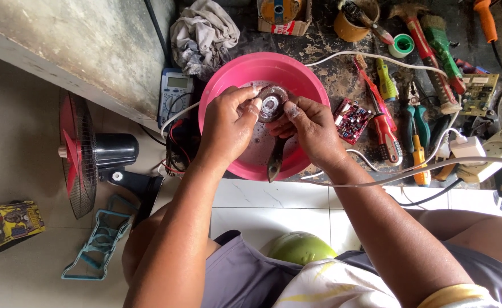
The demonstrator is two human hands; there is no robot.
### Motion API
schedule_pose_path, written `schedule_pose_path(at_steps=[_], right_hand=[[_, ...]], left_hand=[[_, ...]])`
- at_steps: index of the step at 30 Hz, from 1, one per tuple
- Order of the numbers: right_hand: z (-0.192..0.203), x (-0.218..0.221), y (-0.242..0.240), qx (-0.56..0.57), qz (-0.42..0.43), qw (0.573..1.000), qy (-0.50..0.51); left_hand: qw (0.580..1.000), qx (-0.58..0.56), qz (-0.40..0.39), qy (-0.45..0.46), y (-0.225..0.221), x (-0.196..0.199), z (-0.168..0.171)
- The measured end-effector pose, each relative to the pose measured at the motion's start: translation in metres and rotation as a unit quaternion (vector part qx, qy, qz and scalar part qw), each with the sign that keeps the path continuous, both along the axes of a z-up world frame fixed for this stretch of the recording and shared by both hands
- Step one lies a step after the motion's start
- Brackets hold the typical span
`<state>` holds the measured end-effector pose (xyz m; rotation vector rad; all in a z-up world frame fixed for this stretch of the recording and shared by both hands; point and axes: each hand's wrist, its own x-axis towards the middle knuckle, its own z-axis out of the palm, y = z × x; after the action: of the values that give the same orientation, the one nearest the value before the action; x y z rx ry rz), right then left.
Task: Cleaning a small circular component using a brush and soapy water in a pink bowl on a workbench.
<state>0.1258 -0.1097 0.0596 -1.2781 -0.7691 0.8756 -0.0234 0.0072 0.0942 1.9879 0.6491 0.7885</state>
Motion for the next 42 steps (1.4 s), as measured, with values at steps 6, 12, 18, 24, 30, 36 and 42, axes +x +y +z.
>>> schedule_pose_path(at_steps=[6, 12, 18, 24, 30, 36, 42], right_hand=[[-0.016, 0.004, 0.006, 0.032, -0.001, 0.999, -0.013], [-0.045, 0.009, 0.031, -0.188, -0.038, 0.901, -0.390], [-0.045, -0.005, 0.056, -0.058, 0.021, 0.706, -0.706], [-0.058, -0.006, 0.064, -0.110, 0.080, 0.690, -0.711], [-0.048, -0.005, 0.065, -0.149, 0.129, 0.664, -0.721], [-0.041, -0.005, 0.053, -0.214, 0.185, 0.716, -0.638], [-0.004, -0.004, 0.043, -0.312, 0.195, 0.615, -0.698]], left_hand=[[0.999, -0.016, 0.018, 0.048, 0.002, -0.001, -0.001], [0.971, 0.088, 0.054, 0.216, 0.016, -0.002, -0.024], [0.942, 0.066, 0.070, 0.320, 0.025, 0.001, -0.036], [0.905, 0.038, 0.005, 0.424, 0.025, 0.005, -0.074], [0.865, 0.037, -0.074, 0.495, 0.015, 0.011, -0.076], [0.861, 0.050, -0.082, 0.500, 0.014, 0.010, -0.077], [0.859, 0.026, -0.084, 0.504, 0.012, 0.011, -0.067]])
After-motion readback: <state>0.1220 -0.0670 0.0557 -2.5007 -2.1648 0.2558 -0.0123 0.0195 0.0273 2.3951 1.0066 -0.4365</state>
